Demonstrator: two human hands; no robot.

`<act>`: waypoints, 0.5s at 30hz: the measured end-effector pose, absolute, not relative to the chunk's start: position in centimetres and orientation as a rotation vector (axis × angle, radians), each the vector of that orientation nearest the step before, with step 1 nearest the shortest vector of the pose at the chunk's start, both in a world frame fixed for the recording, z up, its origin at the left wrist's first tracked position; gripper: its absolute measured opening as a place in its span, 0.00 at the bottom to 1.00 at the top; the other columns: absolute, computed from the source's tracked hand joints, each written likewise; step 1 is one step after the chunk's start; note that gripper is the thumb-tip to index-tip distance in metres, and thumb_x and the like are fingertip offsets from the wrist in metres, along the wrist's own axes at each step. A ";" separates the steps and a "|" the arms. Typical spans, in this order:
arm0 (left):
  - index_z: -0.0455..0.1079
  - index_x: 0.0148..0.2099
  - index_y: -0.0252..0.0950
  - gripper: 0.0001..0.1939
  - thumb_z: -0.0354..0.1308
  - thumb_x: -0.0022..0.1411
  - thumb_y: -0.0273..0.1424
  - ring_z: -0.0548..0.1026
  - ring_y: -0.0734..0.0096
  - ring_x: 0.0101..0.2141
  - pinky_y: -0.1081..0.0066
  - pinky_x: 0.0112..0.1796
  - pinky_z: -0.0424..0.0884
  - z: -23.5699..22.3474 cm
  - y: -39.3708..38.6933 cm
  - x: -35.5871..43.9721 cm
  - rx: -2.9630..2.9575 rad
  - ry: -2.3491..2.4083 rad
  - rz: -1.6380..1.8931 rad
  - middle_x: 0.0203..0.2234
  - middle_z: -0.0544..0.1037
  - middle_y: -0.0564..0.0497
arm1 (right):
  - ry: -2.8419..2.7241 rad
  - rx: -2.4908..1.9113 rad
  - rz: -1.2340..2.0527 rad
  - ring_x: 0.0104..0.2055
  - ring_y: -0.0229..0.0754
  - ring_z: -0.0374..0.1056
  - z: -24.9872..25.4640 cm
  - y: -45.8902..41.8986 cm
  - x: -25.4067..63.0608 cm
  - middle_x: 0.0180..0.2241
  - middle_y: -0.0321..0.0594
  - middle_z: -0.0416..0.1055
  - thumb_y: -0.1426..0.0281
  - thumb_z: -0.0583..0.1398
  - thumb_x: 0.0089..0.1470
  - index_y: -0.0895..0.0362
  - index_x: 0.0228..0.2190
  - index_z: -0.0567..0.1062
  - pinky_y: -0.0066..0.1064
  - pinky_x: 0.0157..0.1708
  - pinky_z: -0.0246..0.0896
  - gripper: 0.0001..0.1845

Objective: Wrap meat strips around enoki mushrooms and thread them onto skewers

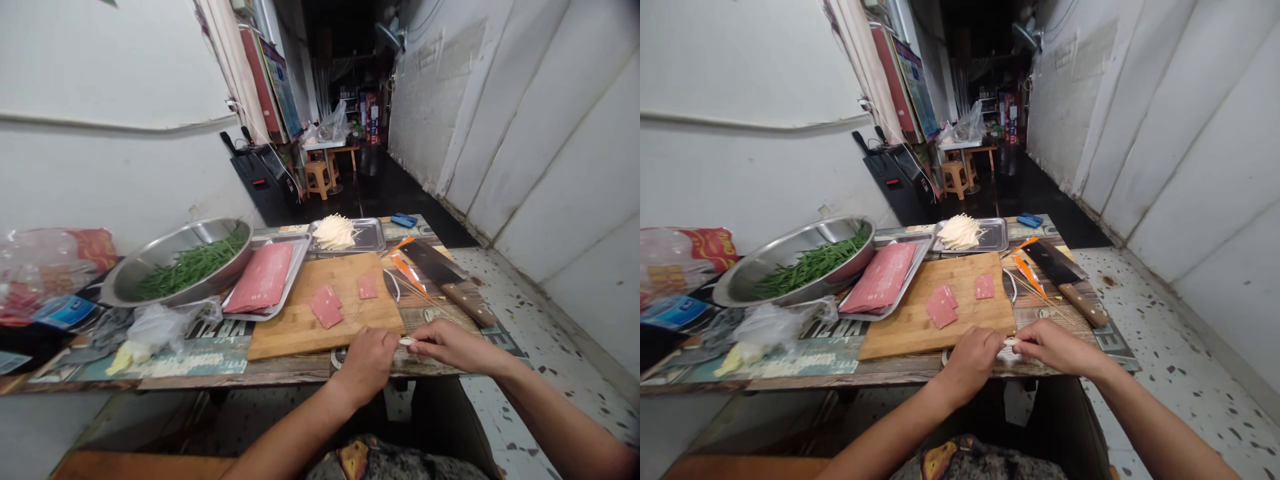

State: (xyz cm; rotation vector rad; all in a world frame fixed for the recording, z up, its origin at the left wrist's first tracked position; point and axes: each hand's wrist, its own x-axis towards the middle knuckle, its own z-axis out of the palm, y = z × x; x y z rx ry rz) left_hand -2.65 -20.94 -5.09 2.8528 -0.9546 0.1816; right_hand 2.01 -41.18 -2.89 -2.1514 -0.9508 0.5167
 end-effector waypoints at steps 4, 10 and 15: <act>0.67 0.42 0.30 0.09 0.46 0.63 0.22 0.72 0.58 0.35 0.59 0.36 0.68 -3.8 -21.6 -2.3 2.935 -1.059 0.082 0.32 0.74 0.43 | -0.995 -2.417 0.180 0.36 0.42 0.69 -2.7 -39.8 1.2 0.39 0.43 0.72 0.69 0.57 0.57 0.54 0.32 0.77 0.29 0.34 0.58 0.08; 0.68 0.41 0.32 0.10 0.45 0.66 0.24 0.73 0.61 0.35 0.62 0.37 0.69 -2.9 -21.0 -1.4 2.844 -0.910 0.109 0.32 0.74 0.44 | -0.878 -2.534 0.182 0.29 0.44 0.70 -1.6 -38.4 1.5 0.25 0.43 0.74 0.68 0.56 0.57 0.57 0.23 0.74 0.30 0.28 0.56 0.13; 0.62 0.55 0.32 0.16 0.42 0.69 0.28 0.72 0.62 0.39 0.62 0.40 0.69 -2.4 -19.6 0.2 2.622 -0.780 0.404 0.38 0.75 0.42 | -0.537 -1.831 0.447 0.20 0.37 0.67 -0.6 -36.8 4.0 0.17 0.35 0.68 0.57 0.57 0.55 0.57 0.20 0.68 0.26 0.22 0.61 0.19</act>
